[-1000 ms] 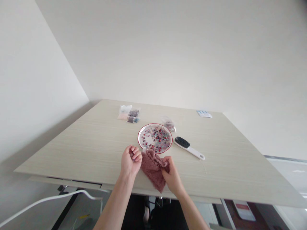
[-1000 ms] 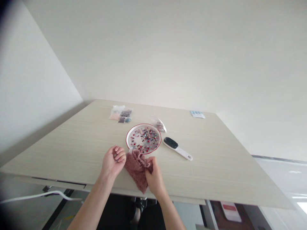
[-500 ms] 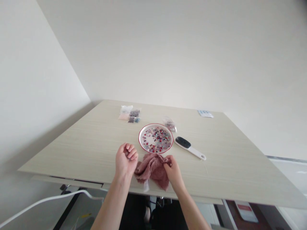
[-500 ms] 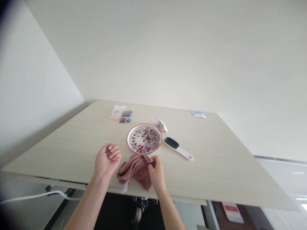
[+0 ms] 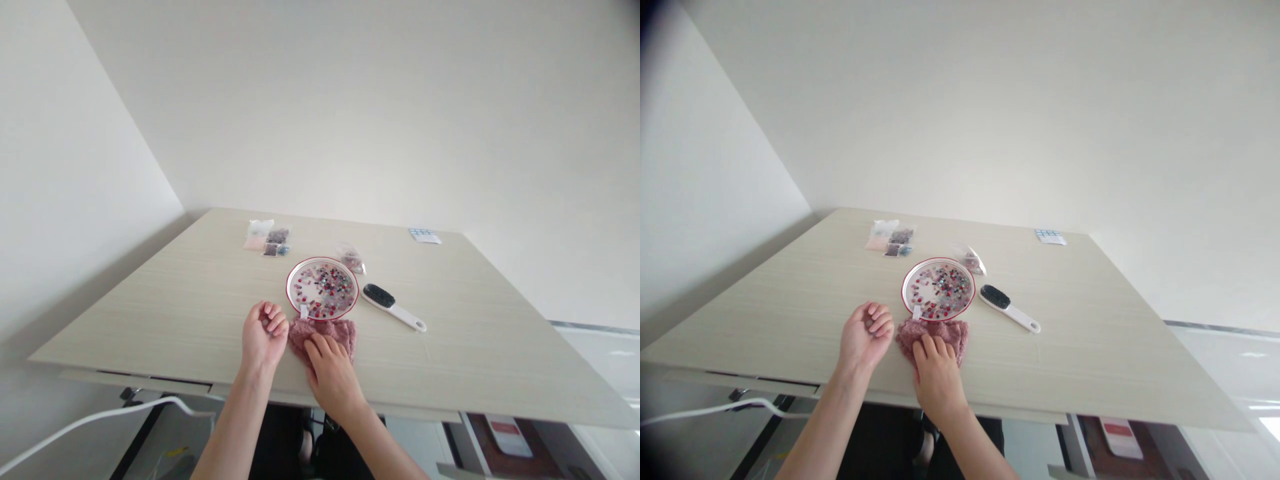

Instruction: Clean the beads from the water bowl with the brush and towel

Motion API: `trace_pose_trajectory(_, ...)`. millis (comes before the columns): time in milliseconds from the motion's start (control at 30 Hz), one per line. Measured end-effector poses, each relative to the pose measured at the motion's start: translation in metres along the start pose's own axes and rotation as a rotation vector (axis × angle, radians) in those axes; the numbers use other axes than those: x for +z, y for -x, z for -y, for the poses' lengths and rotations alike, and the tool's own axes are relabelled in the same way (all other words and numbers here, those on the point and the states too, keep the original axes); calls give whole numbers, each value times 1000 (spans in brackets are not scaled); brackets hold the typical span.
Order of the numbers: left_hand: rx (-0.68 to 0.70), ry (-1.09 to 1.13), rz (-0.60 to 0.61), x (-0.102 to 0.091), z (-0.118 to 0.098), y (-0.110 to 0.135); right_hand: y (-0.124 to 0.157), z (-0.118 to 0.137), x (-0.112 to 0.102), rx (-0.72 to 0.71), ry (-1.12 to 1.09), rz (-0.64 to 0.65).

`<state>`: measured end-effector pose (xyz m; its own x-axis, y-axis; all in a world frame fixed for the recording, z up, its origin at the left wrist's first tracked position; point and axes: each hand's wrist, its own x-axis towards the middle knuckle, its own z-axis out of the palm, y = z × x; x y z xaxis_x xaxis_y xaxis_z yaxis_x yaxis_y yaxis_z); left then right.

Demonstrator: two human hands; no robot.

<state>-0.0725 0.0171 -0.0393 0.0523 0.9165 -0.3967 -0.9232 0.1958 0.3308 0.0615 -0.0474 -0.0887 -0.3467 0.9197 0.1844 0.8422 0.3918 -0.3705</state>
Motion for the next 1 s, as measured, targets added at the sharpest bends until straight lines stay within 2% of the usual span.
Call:
trace_pose_trajectory(133, -5, 3, -9, -1, -1, 1, -11, 1, 3, 57, 99, 45)
trace_pose_trajectory(267, -14, 15, -14, -1, -3, 2, -18, -4, -7, 127, 56, 110)
trace_pose_trajectory(367, -27, 20, -19, -2, -4, 2, -15, -11, -22, 89, -31, 80)
trace_pose_trajectory(500, -65, 21, -22, -3, -3, 1, -7, -15, -36, -42, -211, -30)
trace_pose_trajectory(600, -79, 5, -63, 0, 1, -2, 0, -17, -29, -76, -229, -56)
trace_pose_trajectory(733, -88, -43, -188, 11, 10, -6, 8, -25, -8, -124, -160, 44)
trace_pose_trajectory(800, -116, -39, -220, 19, 14, -10, 6, -31, -6, -123, -195, 56)
trace_pose_trajectory(867, -152, -8, -213, 30, 19, -15, -3, -39, -13, -91, -263, -21)
trace_pose_trajectory(1000, -214, -46, -174, 58, 26, -29, -39, -64, -53, -1, -277, -345)
